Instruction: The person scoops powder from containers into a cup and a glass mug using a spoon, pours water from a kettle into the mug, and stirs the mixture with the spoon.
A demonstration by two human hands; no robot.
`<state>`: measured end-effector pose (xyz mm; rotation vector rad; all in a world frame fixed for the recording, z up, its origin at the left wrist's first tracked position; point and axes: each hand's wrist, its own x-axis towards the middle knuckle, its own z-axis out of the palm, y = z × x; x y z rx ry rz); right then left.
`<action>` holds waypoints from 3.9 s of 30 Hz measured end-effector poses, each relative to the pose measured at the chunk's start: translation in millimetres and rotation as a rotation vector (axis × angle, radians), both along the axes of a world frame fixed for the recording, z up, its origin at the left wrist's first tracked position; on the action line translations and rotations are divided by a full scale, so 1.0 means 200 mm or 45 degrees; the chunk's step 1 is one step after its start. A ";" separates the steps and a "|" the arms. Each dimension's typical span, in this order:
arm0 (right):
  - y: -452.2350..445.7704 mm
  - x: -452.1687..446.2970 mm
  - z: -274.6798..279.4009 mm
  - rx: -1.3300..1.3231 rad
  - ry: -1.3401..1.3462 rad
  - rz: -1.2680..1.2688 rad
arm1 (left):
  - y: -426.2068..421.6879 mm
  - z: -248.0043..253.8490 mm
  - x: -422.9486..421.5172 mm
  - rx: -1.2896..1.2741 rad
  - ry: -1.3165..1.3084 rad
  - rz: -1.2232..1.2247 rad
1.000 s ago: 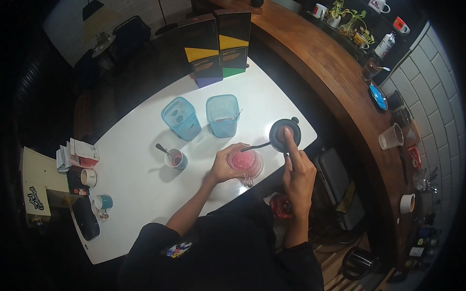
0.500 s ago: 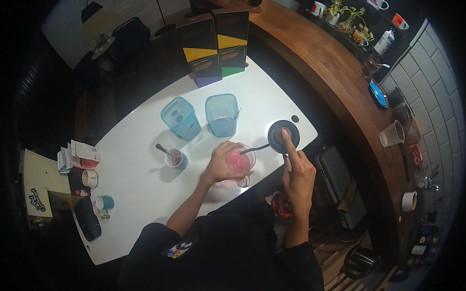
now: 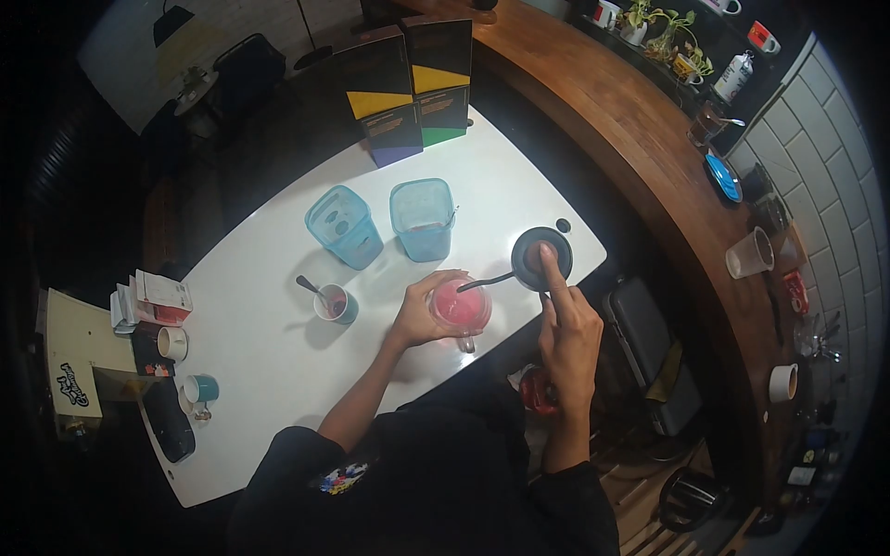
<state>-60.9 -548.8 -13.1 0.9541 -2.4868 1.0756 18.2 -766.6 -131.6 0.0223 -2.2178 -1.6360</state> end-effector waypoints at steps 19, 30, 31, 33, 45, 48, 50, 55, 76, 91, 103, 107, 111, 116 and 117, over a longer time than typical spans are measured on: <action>0.00 0.00 0.01 0.026 -0.007 -0.012 | -0.03 0.02 0.01 -0.203 0.092 0.052; -0.01 0.00 0.00 -0.017 0.003 0.039 | -0.02 0.04 0.00 -0.069 0.053 0.007; -0.01 0.00 0.01 -0.026 -0.004 0.040 | -0.02 0.02 0.00 0.054 0.005 -0.038; -0.01 0.00 0.01 -0.033 -0.008 0.040 | -0.01 0.01 0.00 0.176 0.001 -0.084; 0.01 0.01 0.01 0.024 0.025 -0.013 | -0.01 0.00 0.01 0.048 -0.064 -0.058; 0.01 0.02 0.01 0.009 -0.016 -0.011 | -0.02 -0.02 0.01 -0.160 -0.020 0.040; 0.00 0.02 0.00 -0.007 0.003 -0.009 | -0.02 -0.02 0.02 -0.270 -0.002 0.082; -0.01 0.02 0.01 -0.010 -0.010 0.011 | -0.01 0.03 0.02 -0.179 0.033 0.067; 0.01 0.00 0.01 0.030 0.066 -0.036 | -0.03 -0.02 0.02 0.081 -0.012 -0.034; 0.00 0.02 0.01 0.051 0.054 -0.008 | -0.01 0.06 0.01 -0.203 0.082 0.046; 0.01 0.01 0.01 0.035 0.067 -0.028 | -0.02 0.03 0.03 0.196 -0.045 -0.039; 0.01 0.02 0.01 0.051 0.051 -0.028 | -0.02 0.03 0.02 -0.026 0.032 0.053; 0.00 0.02 0.00 0.043 0.050 -0.021 | -0.02 0.06 0.02 -0.120 0.050 0.068; -0.01 0.02 0.01 0.039 0.038 -0.023 | -0.01 0.05 0.01 -0.124 0.029 0.051; -0.01 0.02 0.01 0.039 0.039 -0.022 | 0.00 0.06 0.02 -0.078 0.010 0.035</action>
